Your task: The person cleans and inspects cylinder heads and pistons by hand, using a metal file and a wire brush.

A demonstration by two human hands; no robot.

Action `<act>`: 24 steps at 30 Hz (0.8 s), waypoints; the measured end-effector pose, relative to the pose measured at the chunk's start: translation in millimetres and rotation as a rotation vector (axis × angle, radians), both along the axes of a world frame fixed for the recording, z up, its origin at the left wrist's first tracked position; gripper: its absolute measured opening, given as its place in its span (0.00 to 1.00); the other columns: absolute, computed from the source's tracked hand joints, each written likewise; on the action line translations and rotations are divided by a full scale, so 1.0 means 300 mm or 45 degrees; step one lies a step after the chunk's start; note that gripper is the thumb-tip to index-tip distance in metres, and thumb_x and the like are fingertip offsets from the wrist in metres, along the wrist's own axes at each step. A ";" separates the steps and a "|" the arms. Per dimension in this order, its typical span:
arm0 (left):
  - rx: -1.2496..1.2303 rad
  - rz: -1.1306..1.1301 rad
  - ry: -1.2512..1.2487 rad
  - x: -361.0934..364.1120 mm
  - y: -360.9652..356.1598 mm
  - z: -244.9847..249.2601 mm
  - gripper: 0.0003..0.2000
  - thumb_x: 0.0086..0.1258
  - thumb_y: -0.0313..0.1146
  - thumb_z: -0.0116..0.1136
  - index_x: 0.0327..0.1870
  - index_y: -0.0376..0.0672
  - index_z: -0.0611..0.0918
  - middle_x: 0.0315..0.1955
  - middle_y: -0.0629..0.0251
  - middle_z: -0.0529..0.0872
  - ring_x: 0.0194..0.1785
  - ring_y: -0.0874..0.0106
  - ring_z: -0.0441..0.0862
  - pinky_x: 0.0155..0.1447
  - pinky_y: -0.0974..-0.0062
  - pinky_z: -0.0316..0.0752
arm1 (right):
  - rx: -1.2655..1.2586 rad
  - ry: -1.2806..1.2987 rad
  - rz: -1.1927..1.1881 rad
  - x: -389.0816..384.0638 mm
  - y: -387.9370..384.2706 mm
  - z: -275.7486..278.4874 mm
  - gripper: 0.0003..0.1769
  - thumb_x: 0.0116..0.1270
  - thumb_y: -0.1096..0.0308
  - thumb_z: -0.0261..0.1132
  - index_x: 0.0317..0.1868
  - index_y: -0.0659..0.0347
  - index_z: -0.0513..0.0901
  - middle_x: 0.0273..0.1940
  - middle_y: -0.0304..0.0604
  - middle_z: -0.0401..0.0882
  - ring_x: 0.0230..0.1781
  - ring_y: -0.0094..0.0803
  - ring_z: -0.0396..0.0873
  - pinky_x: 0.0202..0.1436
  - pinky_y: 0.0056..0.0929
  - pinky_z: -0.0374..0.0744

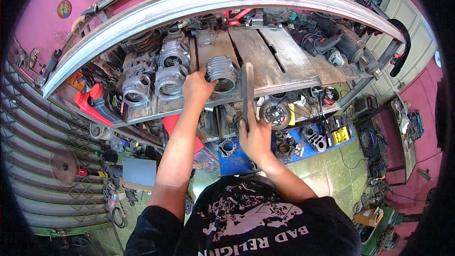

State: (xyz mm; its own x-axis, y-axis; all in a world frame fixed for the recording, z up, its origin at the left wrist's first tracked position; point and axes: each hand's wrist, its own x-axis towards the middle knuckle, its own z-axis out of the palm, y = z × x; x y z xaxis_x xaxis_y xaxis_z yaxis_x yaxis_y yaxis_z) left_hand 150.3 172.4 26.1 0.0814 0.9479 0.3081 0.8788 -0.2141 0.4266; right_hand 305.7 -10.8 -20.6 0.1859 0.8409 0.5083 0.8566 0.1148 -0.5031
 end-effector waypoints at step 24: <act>0.083 -0.048 -0.018 -0.010 -0.001 -0.017 0.25 0.56 0.45 0.78 0.54 0.45 0.88 0.40 0.51 0.91 0.47 0.52 0.90 0.52 0.55 0.85 | -0.046 0.351 0.140 0.156 0.169 -0.040 0.30 0.77 0.67 0.60 0.77 0.58 0.69 0.30 0.59 0.81 0.26 0.51 0.81 0.37 0.42 0.78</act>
State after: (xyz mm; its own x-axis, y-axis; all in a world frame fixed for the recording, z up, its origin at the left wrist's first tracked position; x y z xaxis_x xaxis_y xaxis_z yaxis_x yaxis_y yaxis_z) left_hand 147.4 172.1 21.1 0.1115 0.9223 0.3701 0.8637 -0.2742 0.4230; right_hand 352.6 39.9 -32.8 0.2194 0.8804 0.4203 0.6703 0.1771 -0.7207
